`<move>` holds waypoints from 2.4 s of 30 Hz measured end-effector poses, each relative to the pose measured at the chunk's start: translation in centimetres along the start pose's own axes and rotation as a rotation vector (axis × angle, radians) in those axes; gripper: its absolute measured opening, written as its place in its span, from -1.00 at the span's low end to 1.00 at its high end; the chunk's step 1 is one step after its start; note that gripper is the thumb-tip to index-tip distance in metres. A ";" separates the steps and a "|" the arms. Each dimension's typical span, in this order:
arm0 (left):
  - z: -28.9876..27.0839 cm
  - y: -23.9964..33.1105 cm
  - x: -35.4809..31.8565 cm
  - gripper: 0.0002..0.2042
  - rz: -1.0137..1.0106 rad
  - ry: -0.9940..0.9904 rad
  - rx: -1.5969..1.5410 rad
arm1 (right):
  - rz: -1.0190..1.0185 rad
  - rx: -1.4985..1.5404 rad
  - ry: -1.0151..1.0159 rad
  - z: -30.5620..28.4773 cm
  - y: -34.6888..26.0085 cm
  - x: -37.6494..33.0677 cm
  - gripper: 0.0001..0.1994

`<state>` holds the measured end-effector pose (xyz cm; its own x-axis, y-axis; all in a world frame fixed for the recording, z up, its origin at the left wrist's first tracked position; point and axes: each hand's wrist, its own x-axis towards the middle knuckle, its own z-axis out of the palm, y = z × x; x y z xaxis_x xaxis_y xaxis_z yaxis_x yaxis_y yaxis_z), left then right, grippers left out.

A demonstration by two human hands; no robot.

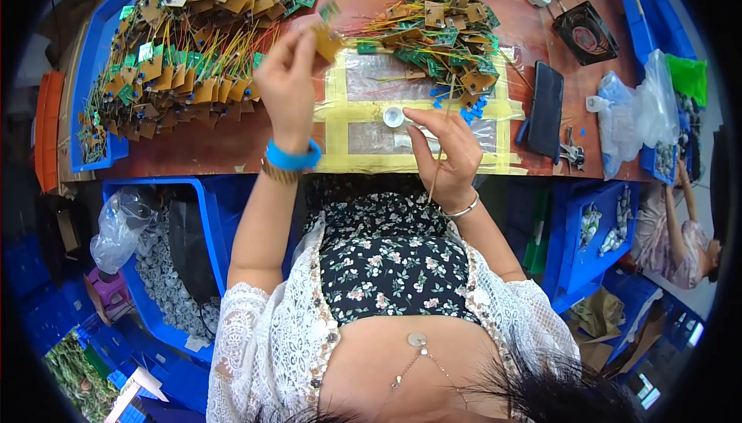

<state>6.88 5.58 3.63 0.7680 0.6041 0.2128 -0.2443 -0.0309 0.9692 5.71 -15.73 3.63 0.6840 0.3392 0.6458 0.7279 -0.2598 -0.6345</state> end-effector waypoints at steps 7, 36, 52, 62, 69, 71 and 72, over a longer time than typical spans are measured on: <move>1.1 -4.9 10.0 -0.80 0.047 0.211 -0.102 | 0.013 -0.014 0.009 -0.4 0.5 -0.9 -0.69; 3.3 -2.4 0.1 -0.82 0.222 -0.463 0.741 | 0.023 0.005 0.005 -0.8 1.4 -1.3 -0.74; -1.9 -1.5 -3.8 -0.80 -0.370 -0.039 -0.241 | 0.259 0.236 -0.185 -0.6 1.8 -1.7 -0.41; -2.1 -2.7 -7.1 -0.71 -0.290 -0.089 -0.063 | 0.460 0.276 -0.222 0.7 3.0 -2.9 -0.54; -3.1 -4.4 -7.6 -0.72 -0.028 -0.120 0.338 | 0.478 0.193 -0.282 0.7 2.8 -2.8 -0.56; -2.6 -3.7 -8.0 -0.71 -0.171 -0.150 0.167 | 0.421 0.334 -0.211 0.5 2.3 -2.8 -0.53; -1.8 -3.0 -8.3 -0.70 -0.313 -0.186 0.004 | 0.424 0.336 -0.207 0.3 2.1 -2.8 -0.53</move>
<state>0.18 2.15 -1.29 0.8999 0.4296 -0.0756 0.0214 0.1296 0.9913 5.33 -16.98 0.33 0.8645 0.4467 0.2304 0.3139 -0.1218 -0.9416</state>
